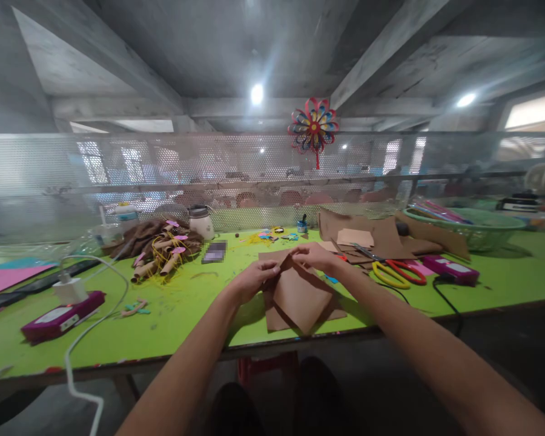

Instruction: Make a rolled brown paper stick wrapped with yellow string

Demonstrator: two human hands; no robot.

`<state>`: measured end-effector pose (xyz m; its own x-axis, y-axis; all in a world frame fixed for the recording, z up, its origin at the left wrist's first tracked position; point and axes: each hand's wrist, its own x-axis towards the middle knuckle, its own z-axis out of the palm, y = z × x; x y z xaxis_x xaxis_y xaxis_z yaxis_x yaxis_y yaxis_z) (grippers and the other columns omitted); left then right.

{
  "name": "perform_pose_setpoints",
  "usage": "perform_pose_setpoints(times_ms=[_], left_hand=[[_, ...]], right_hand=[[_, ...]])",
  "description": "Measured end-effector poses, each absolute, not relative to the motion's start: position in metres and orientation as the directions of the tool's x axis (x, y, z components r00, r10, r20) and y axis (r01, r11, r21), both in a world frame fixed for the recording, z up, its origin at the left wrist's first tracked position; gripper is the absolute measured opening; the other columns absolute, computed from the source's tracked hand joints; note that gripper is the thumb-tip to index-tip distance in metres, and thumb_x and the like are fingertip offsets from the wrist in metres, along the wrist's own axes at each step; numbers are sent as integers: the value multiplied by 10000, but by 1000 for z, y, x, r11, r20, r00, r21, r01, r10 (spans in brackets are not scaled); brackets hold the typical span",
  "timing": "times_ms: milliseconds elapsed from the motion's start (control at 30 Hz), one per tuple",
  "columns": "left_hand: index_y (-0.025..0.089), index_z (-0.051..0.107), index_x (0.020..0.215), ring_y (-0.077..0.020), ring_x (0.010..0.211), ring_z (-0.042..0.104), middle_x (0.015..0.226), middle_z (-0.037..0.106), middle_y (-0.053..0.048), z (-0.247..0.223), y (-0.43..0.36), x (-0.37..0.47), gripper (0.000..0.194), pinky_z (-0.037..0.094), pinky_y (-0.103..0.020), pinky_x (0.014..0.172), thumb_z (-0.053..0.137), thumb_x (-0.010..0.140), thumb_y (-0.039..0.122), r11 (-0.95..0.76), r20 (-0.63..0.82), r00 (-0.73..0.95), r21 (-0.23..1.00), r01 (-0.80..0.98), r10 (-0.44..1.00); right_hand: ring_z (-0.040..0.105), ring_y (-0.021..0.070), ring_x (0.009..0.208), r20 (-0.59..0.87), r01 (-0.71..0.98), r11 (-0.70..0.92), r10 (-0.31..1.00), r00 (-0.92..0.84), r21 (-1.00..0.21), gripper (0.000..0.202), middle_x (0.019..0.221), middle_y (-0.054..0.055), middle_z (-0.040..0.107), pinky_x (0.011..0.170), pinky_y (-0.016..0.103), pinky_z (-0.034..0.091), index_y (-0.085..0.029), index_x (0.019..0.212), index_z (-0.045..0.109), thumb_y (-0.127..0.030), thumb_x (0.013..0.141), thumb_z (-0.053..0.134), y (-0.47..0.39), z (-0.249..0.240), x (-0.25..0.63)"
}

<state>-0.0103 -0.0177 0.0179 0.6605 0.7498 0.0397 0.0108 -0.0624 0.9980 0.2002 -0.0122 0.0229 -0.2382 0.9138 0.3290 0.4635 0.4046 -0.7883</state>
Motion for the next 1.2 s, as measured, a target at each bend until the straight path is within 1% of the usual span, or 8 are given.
perform_pose_setpoints(times_ms=[133, 233, 300, 467, 667, 800, 900, 1200], left_hand=[[160, 689, 986, -145, 755, 584, 911, 687, -67, 17, -18, -11, 315, 390, -249, 681, 679, 728, 340, -75, 18, 666, 995, 58, 746], [166, 691, 998, -157, 787, 588, 981, 682, -80, 17, -17, -12, 326, 393, -258, 693, 668, 734, 356, -99, 8, 680, 990, 95, 733], [163, 688, 1017, -151, 751, 575, 963, 683, -80, 16, -17, -13, 341, 378, -250, 653, 660, 740, 359, -142, 2, 683, 979, 148, 730], [149, 678, 1069, -136, 699, 534, 906, 683, -74, 17, -16, -15, 390, 335, -235, 600, 657, 735, 351, -236, 8, 698, 944, 232, 716], [148, 647, 1140, -171, 751, 550, 962, 682, -86, 19, -17, -17, 461, 349, -249, 615, 644, 740, 377, -290, 1, 687, 907, 306, 727], [155, 660, 1119, -189, 827, 571, 1012, 683, -83, 20, -19, -16, 418, 394, -268, 711, 638, 742, 334, -307, 17, 682, 901, 307, 731], [142, 688, 1058, -181, 811, 574, 969, 693, -79, 20, -22, -14, 363, 399, -273, 733, 633, 739, 307, -328, 31, 658, 884, 333, 753], [150, 691, 1030, -167, 771, 561, 921, 686, -72, 20, -23, -12, 388, 382, -265, 692, 641, 734, 395, -314, 17, 650, 885, 344, 759]], right_hand=[[413, 83, 505, 257, 280, 343, 918, -302, -897, 270, 627, -10, 559, 470, 201, 306, -143, 908, 653, -323, 721, 581, -10, 2, 206], [391, 73, 520, 256, 62, 289, 913, -317, -955, 289, 641, -23, 541, 472, 196, 263, -147, 916, 635, -288, 664, 648, -13, -4, 205], [365, 65, 509, 240, 18, 261, 912, -333, -965, 312, 630, -38, 518, 467, 197, 235, -143, 931, 629, -261, 644, 663, -17, -4, 204], [322, 53, 480, 219, 27, 247, 901, -374, -969, 340, 585, -65, 472, 476, 203, 230, -130, 966, 631, -219, 638, 646, -28, 3, 202], [433, 74, 554, 276, 83, 337, 869, -410, -938, 303, 704, -15, 564, 534, 221, 333, -143, 948, 662, -155, 667, 548, -35, 9, 202], [484, 106, 653, 303, 199, 394, 877, -372, -898, 211, 799, 22, 612, 580, 230, 376, -157, 880, 682, -276, 749, 567, -36, 10, 200], [499, 119, 666, 312, 290, 426, 877, -366, -857, 266, 762, 37, 621, 571, 228, 372, -143, 812, 677, -394, 751, 615, -32, 4, 196], [371, 75, 487, 329, 254, 433, 871, -365, -865, 345, 539, -32, 477, 476, 227, 259, -115, 793, 632, -456, 750, 601, -25, -4, 195]])
